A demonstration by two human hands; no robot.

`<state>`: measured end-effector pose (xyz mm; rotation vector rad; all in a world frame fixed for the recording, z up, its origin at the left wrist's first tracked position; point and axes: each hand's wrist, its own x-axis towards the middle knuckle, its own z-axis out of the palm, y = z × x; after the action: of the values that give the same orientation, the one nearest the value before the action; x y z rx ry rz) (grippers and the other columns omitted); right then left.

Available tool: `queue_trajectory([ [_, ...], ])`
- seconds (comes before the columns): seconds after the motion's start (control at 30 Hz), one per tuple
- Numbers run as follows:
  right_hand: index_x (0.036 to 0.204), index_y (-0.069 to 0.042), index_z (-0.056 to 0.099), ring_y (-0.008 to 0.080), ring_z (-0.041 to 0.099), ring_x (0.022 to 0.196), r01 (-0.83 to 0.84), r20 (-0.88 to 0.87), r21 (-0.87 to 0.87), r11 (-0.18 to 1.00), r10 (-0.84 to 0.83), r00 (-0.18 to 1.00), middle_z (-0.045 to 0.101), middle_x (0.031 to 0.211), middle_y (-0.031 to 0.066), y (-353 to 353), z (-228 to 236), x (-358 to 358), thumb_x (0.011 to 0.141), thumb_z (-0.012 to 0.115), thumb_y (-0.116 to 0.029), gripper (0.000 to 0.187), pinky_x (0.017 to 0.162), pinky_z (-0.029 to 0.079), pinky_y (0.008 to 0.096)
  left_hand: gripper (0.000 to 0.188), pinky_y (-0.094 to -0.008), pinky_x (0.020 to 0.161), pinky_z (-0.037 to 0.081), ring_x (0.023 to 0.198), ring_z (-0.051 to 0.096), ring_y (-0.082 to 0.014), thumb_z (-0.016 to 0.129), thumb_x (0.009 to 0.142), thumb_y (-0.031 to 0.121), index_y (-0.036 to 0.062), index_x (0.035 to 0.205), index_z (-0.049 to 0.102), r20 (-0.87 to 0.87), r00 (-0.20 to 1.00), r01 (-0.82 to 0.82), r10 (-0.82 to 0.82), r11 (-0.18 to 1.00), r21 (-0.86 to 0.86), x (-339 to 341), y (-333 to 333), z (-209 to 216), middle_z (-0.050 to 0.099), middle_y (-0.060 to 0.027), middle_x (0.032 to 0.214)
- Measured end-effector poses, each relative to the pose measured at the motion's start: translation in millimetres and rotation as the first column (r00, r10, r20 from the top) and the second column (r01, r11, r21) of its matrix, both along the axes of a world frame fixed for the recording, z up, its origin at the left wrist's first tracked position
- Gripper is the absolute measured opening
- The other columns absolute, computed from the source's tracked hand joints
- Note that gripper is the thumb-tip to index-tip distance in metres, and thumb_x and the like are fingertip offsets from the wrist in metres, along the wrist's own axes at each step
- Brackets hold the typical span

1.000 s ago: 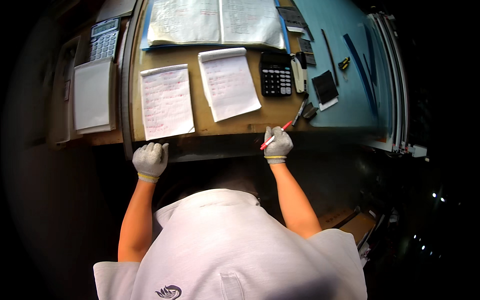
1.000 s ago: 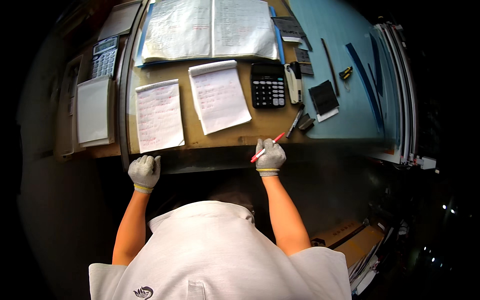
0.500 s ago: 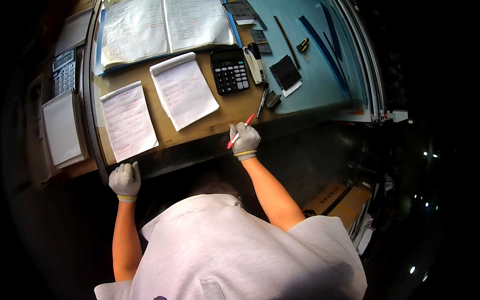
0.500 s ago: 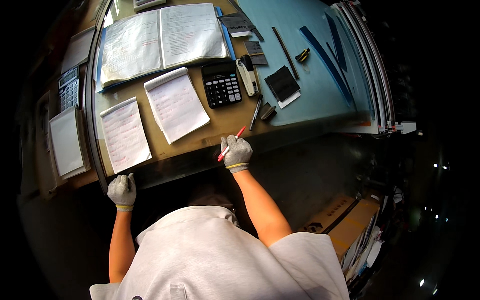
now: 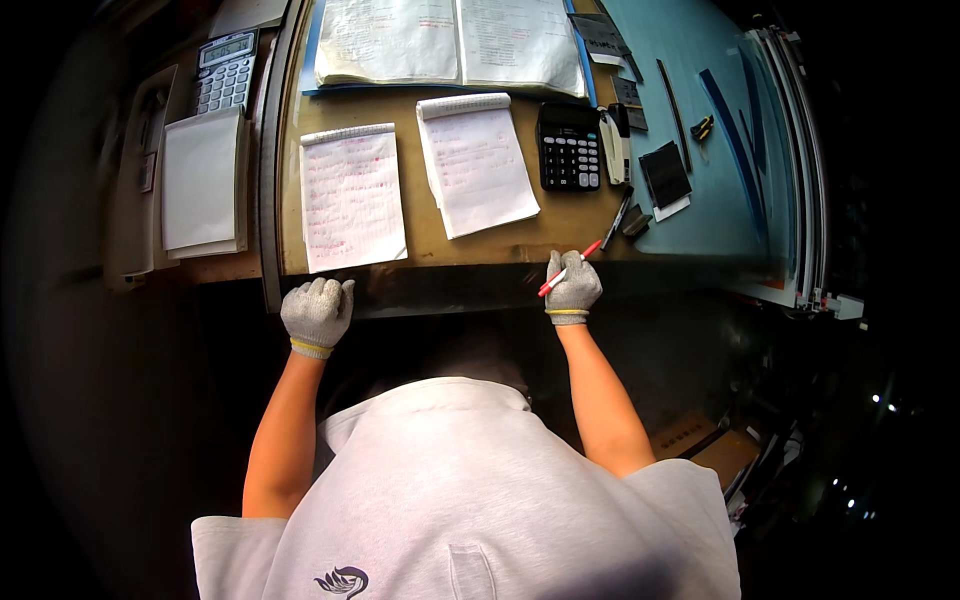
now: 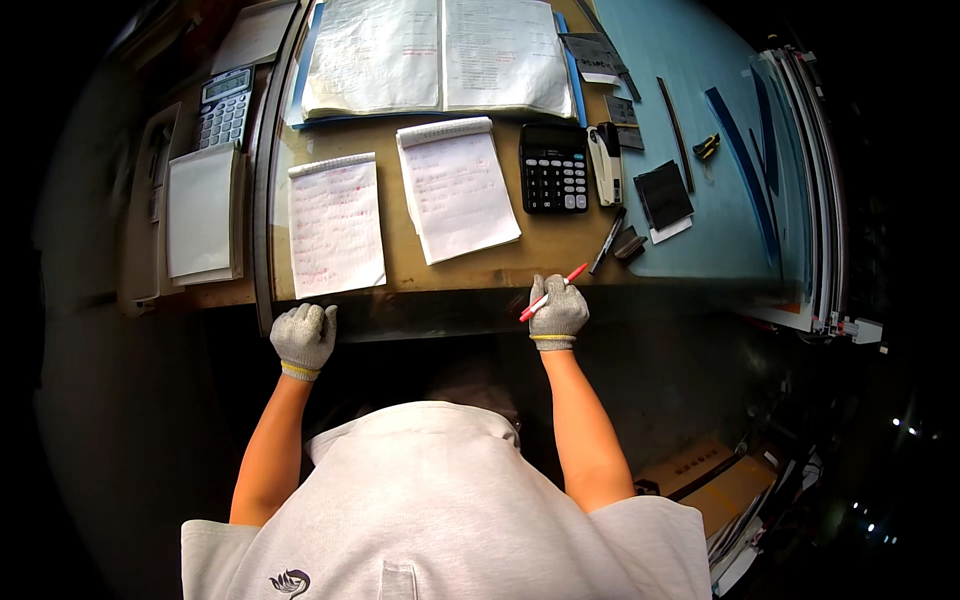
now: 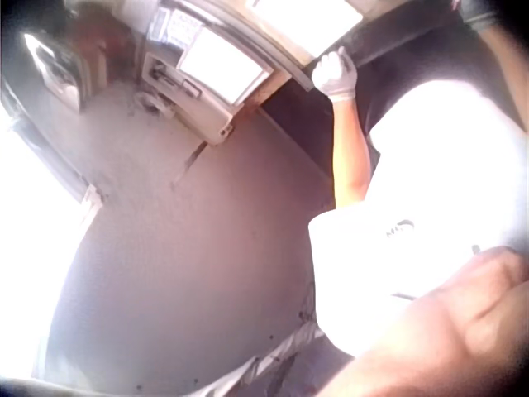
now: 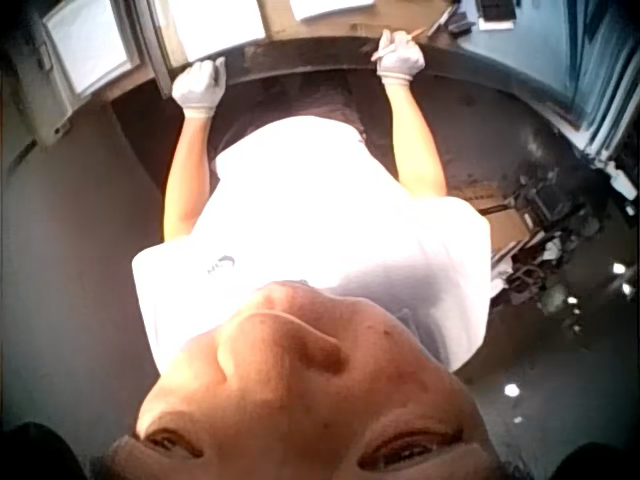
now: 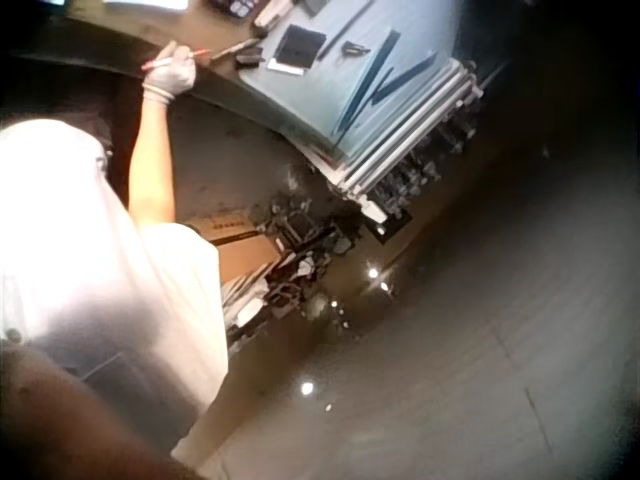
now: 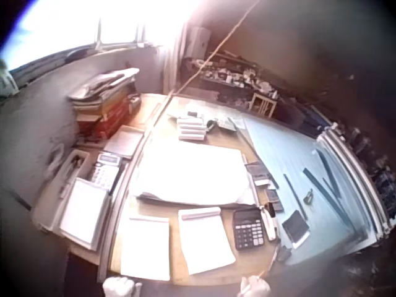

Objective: The person measures and marks blue and dark gray rectangular strips on a workbench using a metal ruler and a red marker. They also use a calculator to perform calculations and write down results on paper pads. The person handles the strips, ruler, marker, and calculator throughout the task.

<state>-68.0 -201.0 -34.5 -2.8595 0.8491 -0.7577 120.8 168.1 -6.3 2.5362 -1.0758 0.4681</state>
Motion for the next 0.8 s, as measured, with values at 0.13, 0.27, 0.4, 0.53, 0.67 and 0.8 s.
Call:
queue_trajectory([
  [0.13, 0.073, -0.012, 0.057, 0.0341, 0.060, 0.059, -0.004, 0.023, -0.001, 1.000, 0.004, 1.000, 0.055, 0.062, 0.0118, -1.8, -2.8, -1.5, 0.083, 0.081, -0.021, 0.028, 0.056, 0.049, 0.0462, 0.036, -0.0385, 0.050, 0.041, 0.052, 0.053, -0.0248, 0.077, 0.087, 0.025, 0.0149, 0.066, 0.049, -0.016, 1.000, -0.004, 0.004, 1.000, -0.007, -0.9, 0.4, -2.3, 0.048, -0.0051, 0.060],
  [0.27, 0.074, -0.011, 0.058, 0.0335, 0.061, 0.060, -0.001, 0.016, 0.014, 1.000, 0.000, 1.000, 0.057, 0.063, 0.0107, -0.1, -0.1, -0.8, 0.084, 0.081, -0.020, 0.027, 0.055, 0.049, 0.0453, 0.035, -0.0396, 0.050, 0.041, 0.052, 0.053, -0.0256, 0.077, 0.086, 0.025, 0.0147, 0.066, 0.050, -0.018, 1.000, -0.010, 0.010, 1.000, -0.006, -1.4, -0.3, -0.4, 0.049, -0.0053, 0.061],
  [0.4, 0.074, -0.011, 0.058, 0.0334, 0.062, 0.060, 0.009, 0.003, 0.001, 1.000, -0.009, 1.000, 0.058, 0.063, 0.0108, -1.2, -1.3, -2.4, 0.084, 0.081, -0.020, 0.026, 0.056, 0.049, 0.0454, 0.035, -0.0398, 0.050, 0.041, 0.052, 0.053, -0.0258, 0.077, 0.086, 0.025, 0.0149, 0.066, 0.050, -0.011, 1.000, -0.010, 0.010, 1.000, -0.009, -1.7, 0.6, -3.3, 0.048, -0.0053, 0.061],
  [0.53, 0.073, -0.012, 0.057, 0.0335, 0.060, 0.059, 0.001, 0.014, 0.005, 1.000, -0.001, 1.000, 0.055, 0.062, 0.0111, -0.4, -0.1, -1.3, 0.083, 0.081, -0.020, 0.027, 0.055, 0.048, 0.0457, 0.035, -0.0395, 0.050, 0.040, 0.052, 0.053, -0.0257, 0.076, 0.087, 0.025, 0.0150, 0.066, 0.050, -0.008, 1.000, -0.012, 0.012, 1.000, -0.003, -1.8, -0.1, -2.6, 0.048, -0.0052, 0.061],
  [0.67, 0.072, -0.012, 0.057, 0.0337, 0.060, 0.059, -0.009, 0.019, 0.026, 1.000, 0.009, 1.000, 0.054, 0.062, 0.0115, -1.7, -2.8, -2.1, 0.083, 0.081, -0.021, 0.028, 0.055, 0.049, 0.0456, 0.036, -0.0390, 0.050, 0.040, 0.051, 0.053, -0.0254, 0.076, 0.087, 0.025, 0.0151, 0.066, 0.049, -0.012, 1.000, -0.014, 0.014, 1.000, 0.003, -1.9, 0.5, -0.7, 0.049, -0.0052, 0.061],
  [0.8, 0.072, -0.011, 0.056, 0.0341, 0.061, 0.060, -0.009, 0.017, 0.014, 1.000, 0.009, 1.000, 0.056, 0.064, 0.0120, 0.6, 2.3, 0.7, 0.084, 0.079, -0.021, 0.028, 0.056, 0.050, 0.0461, 0.036, -0.0385, 0.050, 0.041, 0.051, 0.053, -0.0255, 0.077, 0.086, 0.024, 0.0153, 0.065, 0.049, -0.013, 1.000, -0.013, 0.014, 1.000, 0.021, -1.3, 0.3, 0.7, 0.049, -0.0048, 0.060],
])
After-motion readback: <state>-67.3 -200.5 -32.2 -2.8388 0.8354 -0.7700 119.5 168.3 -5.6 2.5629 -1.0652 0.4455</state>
